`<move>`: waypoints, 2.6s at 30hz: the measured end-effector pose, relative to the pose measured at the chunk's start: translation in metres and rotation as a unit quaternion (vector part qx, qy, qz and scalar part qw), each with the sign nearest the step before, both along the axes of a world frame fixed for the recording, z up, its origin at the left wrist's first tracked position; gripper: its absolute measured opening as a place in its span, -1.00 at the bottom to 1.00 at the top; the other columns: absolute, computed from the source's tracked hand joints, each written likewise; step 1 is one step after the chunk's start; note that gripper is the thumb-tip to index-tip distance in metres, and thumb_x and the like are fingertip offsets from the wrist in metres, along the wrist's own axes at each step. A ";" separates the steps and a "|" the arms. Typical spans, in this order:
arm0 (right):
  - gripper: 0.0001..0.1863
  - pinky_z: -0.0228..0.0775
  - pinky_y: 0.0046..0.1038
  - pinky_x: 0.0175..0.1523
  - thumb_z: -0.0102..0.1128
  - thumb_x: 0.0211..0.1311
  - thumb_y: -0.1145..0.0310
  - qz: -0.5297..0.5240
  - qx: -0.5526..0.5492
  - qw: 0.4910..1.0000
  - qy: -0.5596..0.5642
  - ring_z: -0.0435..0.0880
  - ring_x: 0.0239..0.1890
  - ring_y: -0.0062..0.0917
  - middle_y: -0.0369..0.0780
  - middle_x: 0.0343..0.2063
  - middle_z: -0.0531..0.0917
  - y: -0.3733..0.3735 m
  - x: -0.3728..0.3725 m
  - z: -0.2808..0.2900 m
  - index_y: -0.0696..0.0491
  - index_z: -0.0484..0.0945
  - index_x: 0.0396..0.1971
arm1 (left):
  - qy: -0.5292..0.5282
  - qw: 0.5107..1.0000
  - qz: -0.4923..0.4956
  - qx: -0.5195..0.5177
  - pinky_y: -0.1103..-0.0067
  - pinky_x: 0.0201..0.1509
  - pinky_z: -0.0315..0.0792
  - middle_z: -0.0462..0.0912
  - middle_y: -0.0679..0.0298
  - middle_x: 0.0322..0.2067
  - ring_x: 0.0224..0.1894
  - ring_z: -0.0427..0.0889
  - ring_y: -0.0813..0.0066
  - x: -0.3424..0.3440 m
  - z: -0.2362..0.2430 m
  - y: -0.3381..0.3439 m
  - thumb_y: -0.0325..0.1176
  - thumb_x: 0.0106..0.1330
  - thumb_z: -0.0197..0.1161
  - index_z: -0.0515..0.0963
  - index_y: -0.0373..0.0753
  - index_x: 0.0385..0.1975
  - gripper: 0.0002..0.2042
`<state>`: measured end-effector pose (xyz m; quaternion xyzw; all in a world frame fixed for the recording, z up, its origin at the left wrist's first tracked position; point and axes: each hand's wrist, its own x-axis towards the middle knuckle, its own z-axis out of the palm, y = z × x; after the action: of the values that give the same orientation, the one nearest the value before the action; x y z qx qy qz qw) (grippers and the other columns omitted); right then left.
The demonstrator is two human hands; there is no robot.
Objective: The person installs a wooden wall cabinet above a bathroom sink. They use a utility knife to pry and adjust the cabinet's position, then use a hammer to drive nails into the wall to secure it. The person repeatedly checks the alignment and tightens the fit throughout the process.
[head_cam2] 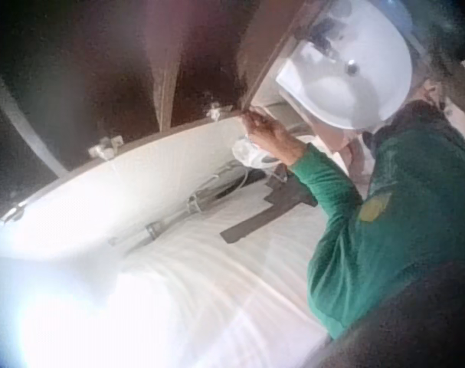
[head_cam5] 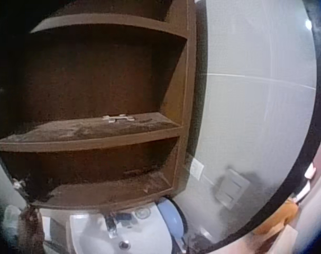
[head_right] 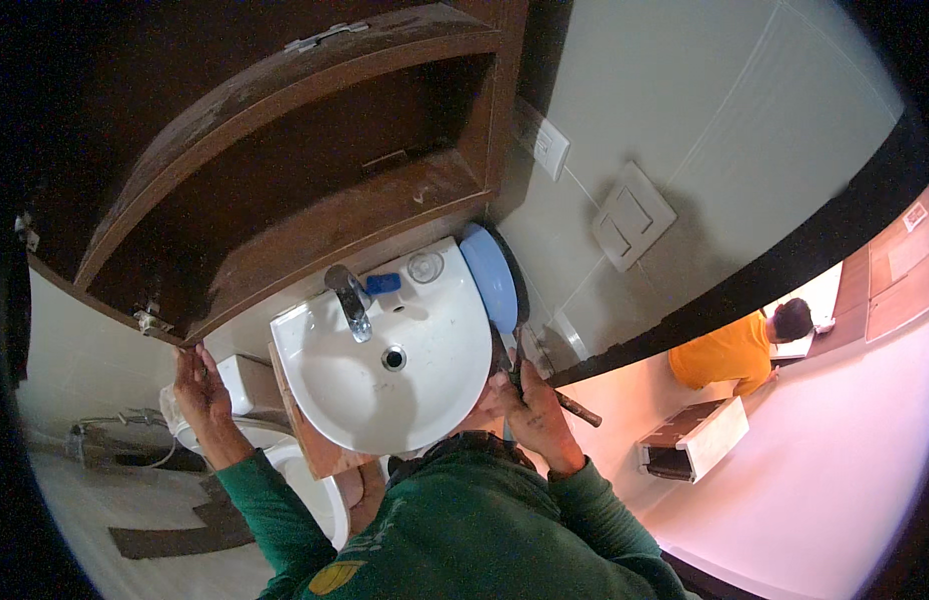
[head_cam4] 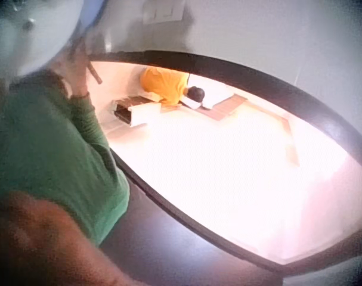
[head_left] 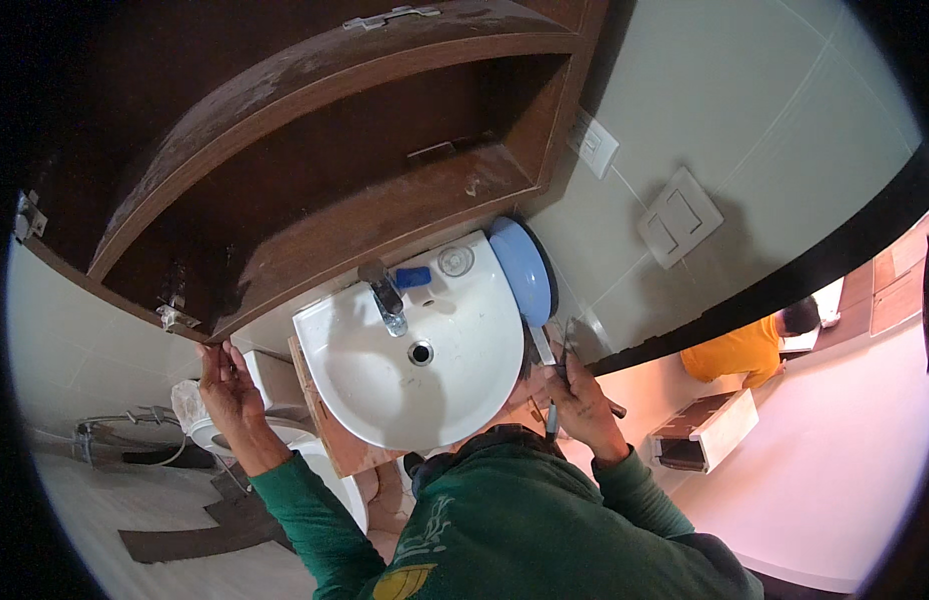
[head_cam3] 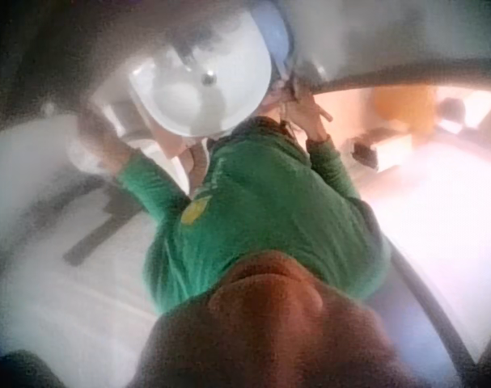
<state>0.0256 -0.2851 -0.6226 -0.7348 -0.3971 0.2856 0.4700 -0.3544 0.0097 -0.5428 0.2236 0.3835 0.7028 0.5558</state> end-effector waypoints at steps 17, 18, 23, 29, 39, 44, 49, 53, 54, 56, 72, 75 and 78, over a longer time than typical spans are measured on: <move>-0.40 0.52 -0.18 0.05 0.10 0.41 0.39 0.015 0.008 0.998 0.061 0.70 -0.16 -0.03 0.18 -0.11 0.64 -0.067 0.005 0.026 0.33 0.25 0.36 | -0.074 0.989 -0.118 0.054 0.53 0.13 0.60 0.62 0.29 -0.04 0.03 0.61 0.48 0.001 -0.051 0.020 -0.12 0.50 0.20 0.54 -0.22 0.10 -0.65; -0.40 0.54 -0.16 -0.01 0.09 0.42 0.37 0.015 0.043 0.999 0.014 0.71 -0.22 0.01 0.20 -0.13 0.64 -0.073 0.005 0.014 0.32 0.25 0.36 | -0.081 0.991 -0.109 0.020 0.51 0.12 0.60 0.62 0.29 -0.04 0.03 0.61 0.48 0.011 -0.054 0.008 -0.12 0.53 0.15 0.54 -0.22 0.10 -0.66; -0.41 0.44 -0.13 0.17 0.06 0.46 0.33 -0.005 -0.002 0.999 0.052 0.61 0.00 0.15 0.23 -0.05 0.60 -0.089 0.006 0.006 0.28 0.25 0.38 | 0.193 0.954 -0.217 -0.080 0.38 0.01 0.52 0.66 0.41 -0.08 -0.04 0.56 0.46 0.159 -0.089 -0.070 -0.24 0.44 0.21 0.65 -0.04 -0.02 -0.80; -0.38 0.48 -0.11 0.10 0.12 0.40 0.41 0.028 0.101 0.979 -0.174 0.62 -0.05 0.13 0.18 -0.07 0.59 -0.091 0.008 0.033 0.19 0.25 0.42 | 0.265 0.898 -0.326 0.131 0.36 -0.02 0.62 0.53 0.18 0.23 0.12 0.59 0.29 0.335 -0.041 -0.085 -0.23 0.38 0.42 0.39 -0.14 0.37 -0.41; -0.57 0.54 -0.12 -0.06 -0.02 0.52 0.40 -0.071 0.017 0.994 -0.079 0.71 -0.26 0.00 0.09 -0.23 0.67 -0.078 -0.009 0.117 0.25 0.30 0.28 | 0.167 0.913 -0.300 0.221 0.50 -0.38 0.60 0.69 0.19 -0.18 -0.30 0.66 0.42 0.411 -0.045 -0.052 -0.32 0.36 0.42 0.54 -0.39 0.10 -0.60; -0.66 0.63 -0.32 -0.24 -0.16 0.57 0.37 -0.105 0.131 0.967 0.194 0.74 -0.38 -0.32 -0.04 -0.33 0.68 -0.057 -0.017 0.103 0.27 0.40 0.14 | 0.299 0.859 -0.260 0.326 0.48 -0.35 0.63 0.70 0.15 -0.20 -0.28 0.67 0.45 0.414 -0.056 -0.014 -0.30 0.42 0.36 0.61 -0.41 -0.04 -0.71; -0.61 0.64 -0.46 -0.36 -0.14 0.59 0.27 -0.066 0.236 0.857 0.453 0.69 -0.46 -0.50 -0.11 -0.25 0.69 -0.025 0.006 0.084 0.21 0.48 0.17 | 0.236 0.893 -0.306 0.231 0.45 -0.31 0.69 0.68 0.18 -0.18 -0.23 0.66 0.42 0.408 -0.042 -0.042 -0.26 0.48 0.30 0.61 -0.40 -0.07 -0.72; -0.61 0.62 -0.42 -0.42 -0.03 0.56 0.27 -0.058 0.237 0.858 0.452 0.65 -0.49 -0.49 -0.09 -0.27 0.68 0.009 0.029 0.096 0.21 0.41 0.21 | 0.216 0.900 -0.289 0.246 0.48 -0.33 0.69 0.67 0.20 -0.20 -0.22 0.66 0.41 0.411 -0.044 -0.047 -0.25 0.51 0.26 0.61 -0.36 -0.07 -0.74; -0.60 0.62 -0.41 -0.43 -0.02 0.56 0.27 -0.035 0.241 0.854 0.459 0.64 -0.49 -0.49 -0.09 -0.28 0.68 0.019 0.035 0.095 0.21 0.40 0.21 | 0.222 0.905 -0.274 0.240 0.47 -0.33 0.69 0.67 0.20 -0.20 -0.22 0.66 0.42 0.408 -0.044 -0.047 -0.25 0.51 0.26 0.61 -0.37 -0.07 -0.74; -0.60 0.61 -0.40 -0.45 -0.01 0.55 0.28 0.002 0.251 0.848 0.466 0.63 -0.50 -0.48 -0.09 -0.29 0.68 0.040 0.049 0.089 0.20 0.39 0.22 | 0.225 0.913 -0.254 0.228 0.46 -0.34 0.69 0.66 0.19 -0.20 -0.22 0.65 0.43 0.409 -0.044 -0.051 -0.25 0.52 0.24 0.61 -0.37 -0.06 -0.73; -0.55 0.66 -0.42 -0.51 0.15 0.47 0.27 0.040 0.263 0.878 0.399 0.79 -0.54 -0.39 -0.04 -0.42 0.73 0.131 0.078 0.081 0.38 0.33 0.06 | 0.124 0.938 -0.260 0.194 0.74 -0.44 0.44 0.66 0.33 -0.40 -0.45 0.56 0.68 0.373 -0.051 -0.053 -0.28 0.41 0.40 0.61 -0.34 -0.09 -0.74; -0.52 0.65 -0.40 -0.51 0.11 0.46 0.26 0.038 0.251 0.904 0.343 0.79 -0.55 -0.37 -0.02 -0.42 0.73 0.133 0.086 0.081 0.38 0.30 0.10 | 0.125 0.932 -0.271 0.204 0.69 -0.31 0.52 0.69 0.29 -0.37 -0.37 0.62 0.63 0.386 -0.028 -0.062 -0.29 0.38 0.44 0.64 -0.34 -0.15 -0.76; -0.55 0.64 -0.39 -0.52 0.03 0.46 0.28 0.055 0.232 0.924 0.298 0.77 -0.58 -0.38 -0.01 -0.42 0.74 0.124 0.091 0.087 0.36 0.31 0.11 | 0.289 0.914 -0.136 0.250 0.61 -0.22 0.55 0.71 0.27 -0.35 -0.31 0.65 0.57 0.393 -0.036 -0.052 -0.30 0.37 0.45 0.67 -0.34 -0.23 -0.79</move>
<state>0.1165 -0.1609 -0.5359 -0.4633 -0.3335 0.4169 0.7074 0.0381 -0.0425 -0.5788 0.5988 0.3051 0.5977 0.4372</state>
